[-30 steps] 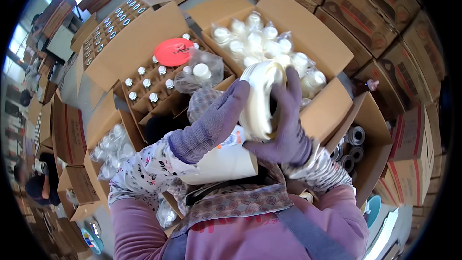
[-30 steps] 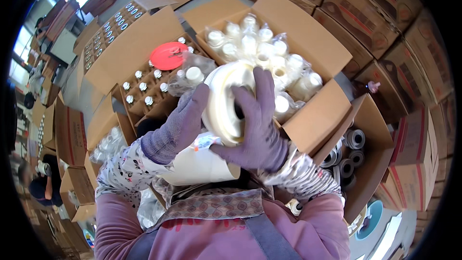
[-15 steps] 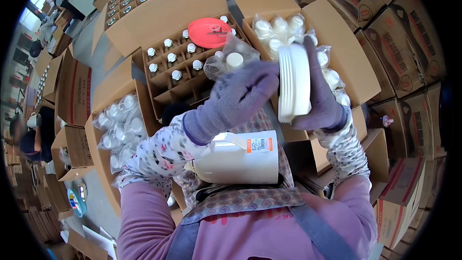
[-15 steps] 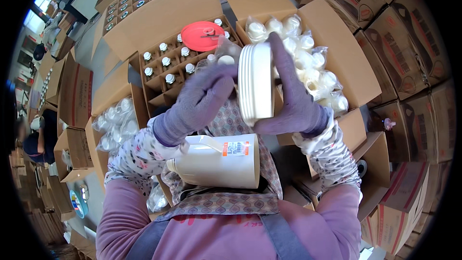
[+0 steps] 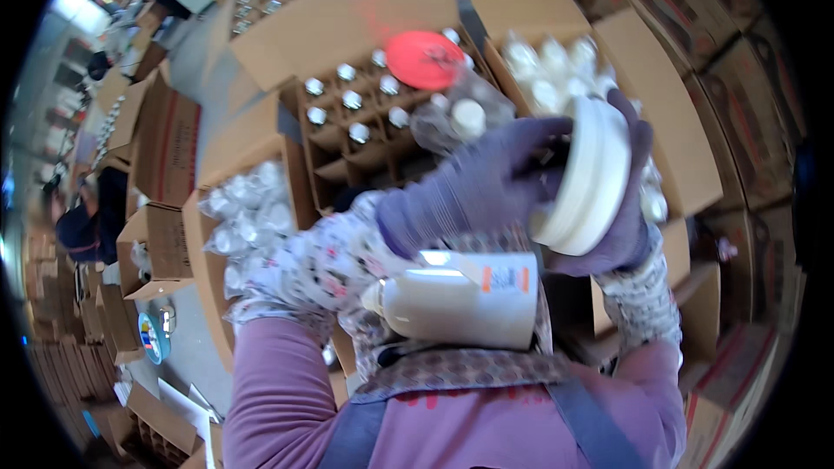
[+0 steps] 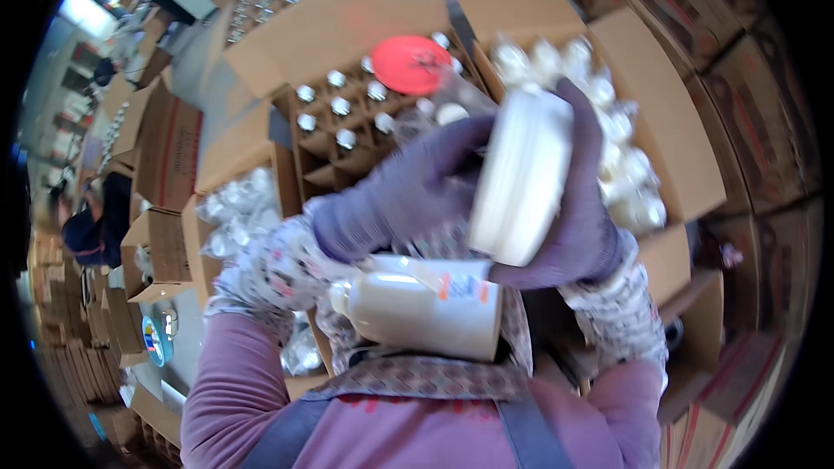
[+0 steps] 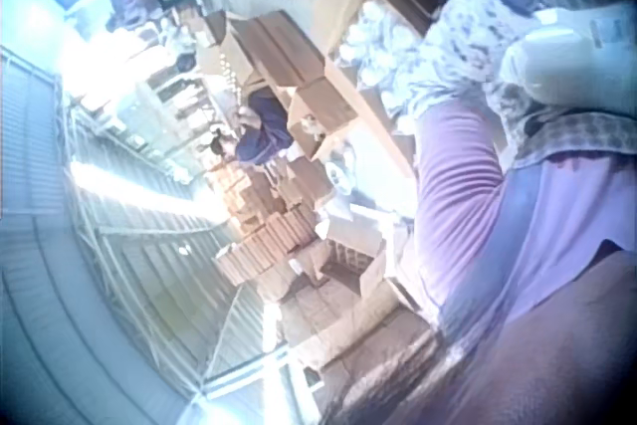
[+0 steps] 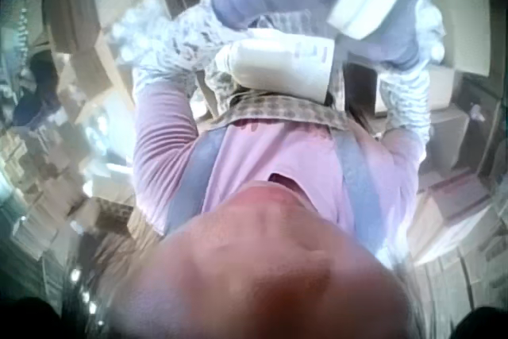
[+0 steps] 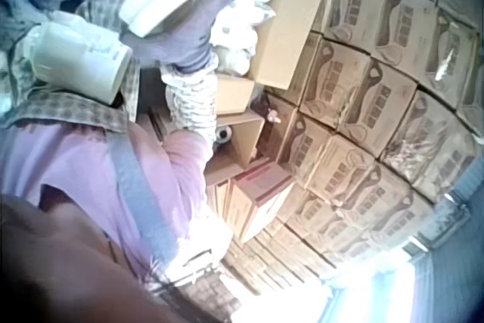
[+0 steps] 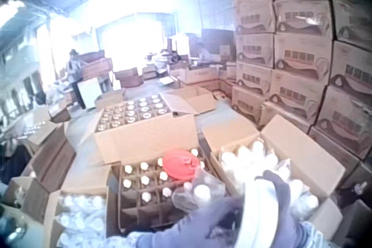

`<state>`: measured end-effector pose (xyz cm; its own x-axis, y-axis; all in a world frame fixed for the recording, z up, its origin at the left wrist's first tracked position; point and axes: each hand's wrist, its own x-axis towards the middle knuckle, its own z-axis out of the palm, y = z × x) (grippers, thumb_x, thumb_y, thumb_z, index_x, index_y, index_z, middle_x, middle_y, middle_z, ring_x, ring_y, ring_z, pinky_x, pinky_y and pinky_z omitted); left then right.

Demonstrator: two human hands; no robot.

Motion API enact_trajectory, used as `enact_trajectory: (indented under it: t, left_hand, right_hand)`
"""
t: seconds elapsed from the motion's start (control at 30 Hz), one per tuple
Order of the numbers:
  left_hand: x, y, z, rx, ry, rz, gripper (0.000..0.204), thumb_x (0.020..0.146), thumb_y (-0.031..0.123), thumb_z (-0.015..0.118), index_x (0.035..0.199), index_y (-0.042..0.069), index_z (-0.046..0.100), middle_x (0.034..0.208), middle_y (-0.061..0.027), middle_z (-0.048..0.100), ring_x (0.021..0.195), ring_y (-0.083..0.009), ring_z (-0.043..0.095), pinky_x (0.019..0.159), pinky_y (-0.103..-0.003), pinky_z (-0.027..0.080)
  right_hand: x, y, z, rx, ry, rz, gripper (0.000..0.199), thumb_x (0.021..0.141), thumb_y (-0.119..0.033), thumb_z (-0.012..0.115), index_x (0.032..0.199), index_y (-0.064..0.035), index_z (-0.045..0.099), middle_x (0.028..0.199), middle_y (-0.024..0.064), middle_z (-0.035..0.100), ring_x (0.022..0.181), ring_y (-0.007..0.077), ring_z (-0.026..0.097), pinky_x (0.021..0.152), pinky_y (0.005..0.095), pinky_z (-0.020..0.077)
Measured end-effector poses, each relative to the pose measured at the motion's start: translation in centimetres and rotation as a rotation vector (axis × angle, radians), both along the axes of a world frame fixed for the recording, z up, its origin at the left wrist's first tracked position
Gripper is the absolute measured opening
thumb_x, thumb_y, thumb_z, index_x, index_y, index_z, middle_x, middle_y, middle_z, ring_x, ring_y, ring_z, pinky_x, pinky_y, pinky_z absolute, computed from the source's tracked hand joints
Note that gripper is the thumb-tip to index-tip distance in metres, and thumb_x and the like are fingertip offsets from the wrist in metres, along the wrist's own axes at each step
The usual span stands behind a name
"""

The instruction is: The person assembles white thermos bottles by inserting inner liners, screwing on lids, and wrapping each unit with plastic film. The person handles thermos bodies, liners, lids, and plastic wrap, then places the finished units into a cardboard box.

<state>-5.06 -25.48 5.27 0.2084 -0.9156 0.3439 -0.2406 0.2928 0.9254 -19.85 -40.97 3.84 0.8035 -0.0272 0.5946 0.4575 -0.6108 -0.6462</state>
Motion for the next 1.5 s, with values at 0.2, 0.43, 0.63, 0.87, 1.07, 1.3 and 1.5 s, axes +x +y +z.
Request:
enact_trajectory:
  t: [0.2,0.43,0.63,0.87,1.07,1.3,1.5]
  left_hand:
    - [1.4,-0.4,-1.1,-0.267,-0.459,-0.026,0.034,0.089,0.022,0.063,0.116,0.003,0.056,0.113,-0.0166,0.057,0.101,-0.0321,0.059,0.090,-0.039,0.047]
    - [-1.0,-0.6,-0.9,-0.560,-1.196,0.207,0.055,0.063,0.021,0.065,0.116,0.008,0.058,0.124,-0.0118,0.052,0.109,-0.0340,0.056,0.093,-0.042,0.049]
    - [0.7,4.8,-3.5,-0.068,-0.923,-0.093,0.054,0.073,0.029,0.072,0.119,0.006,0.057,0.123,-0.0091,0.056,0.115,-0.0315,0.054,0.096,-0.041,0.045]
    - [-1.2,12.2,-5.1,0.745,-0.467,0.068,0.050,0.075,0.031,0.076,0.112,0.001,0.061,0.095,-0.0153,0.067,0.089,-0.0296,0.067,0.081,-0.034,0.051]
    - [-1.7,12.5,-4.0,0.573,-0.432,0.180,0.052,0.074,0.030,0.078,0.114,0.000,0.061,0.099,-0.0164,0.066,0.091,-0.0300,0.066,0.080,-0.034,0.051]
    - [-1.4,14.5,-6.4,0.535,-0.141,0.284,0.042,0.074,0.022,0.074,0.109,-0.001,0.065,0.107,-0.0139,0.068,0.087,-0.0195,0.067,0.077,-0.030,0.051]
    - [1.2,15.1,-9.0,0.569,0.251,0.140,0.042,0.077,0.030,0.074,0.107,0.002,0.067,0.087,-0.0068,0.068,0.081,-0.0105,0.061,0.074,-0.026,0.049]
  right_hand:
    - [0.0,1.8,-0.4,0.592,0.092,0.055,0.146,0.049,-0.036,0.092,0.148,-0.0050,-0.010,0.139,0.0218,0.038,0.128,0.0292,0.042,0.105,0.0468,0.0347]
    - [-1.4,-0.4,-2.2,0.714,0.326,0.284,0.100,0.070,-0.040,0.077,0.142,0.0037,0.023,0.131,0.0214,0.051,0.118,0.0296,0.054,0.100,0.0421,0.0433]
    - [-7.8,-1.8,-4.8,1.201,0.469,0.183,0.107,0.068,-0.058,0.074,0.145,-0.0013,0.025,0.140,0.0194,0.042,0.123,0.0302,0.050,0.102,0.0454,0.0438]
    - [-10.8,4.5,-9.6,0.890,0.648,0.175,0.137,0.059,-0.041,0.088,0.149,-0.0005,-0.007,0.153,0.0142,0.018,0.140,0.0227,0.019,0.114,0.0358,0.0132]
    - [-8.5,2.0,-6.3,0.291,0.701,0.155,0.135,0.054,-0.044,0.086,0.148,0.0056,0.003,0.147,0.0236,0.024,0.138,0.0374,0.023,0.113,0.0427,0.0168]
    - [-3.4,2.9,-0.1,-0.175,0.588,0.222,0.130,0.043,-0.033,0.090,0.146,0.0004,0.019,0.142,0.0280,0.024,0.130,0.0439,0.031,0.108,0.0462,0.0277]
    - [-0.7,5.1,1.7,-0.362,0.463,0.385,0.124,0.040,-0.034,0.090,0.144,-0.0058,0.027,0.138,0.0298,0.029,0.122,0.0484,0.039,0.102,0.0498,0.0357]
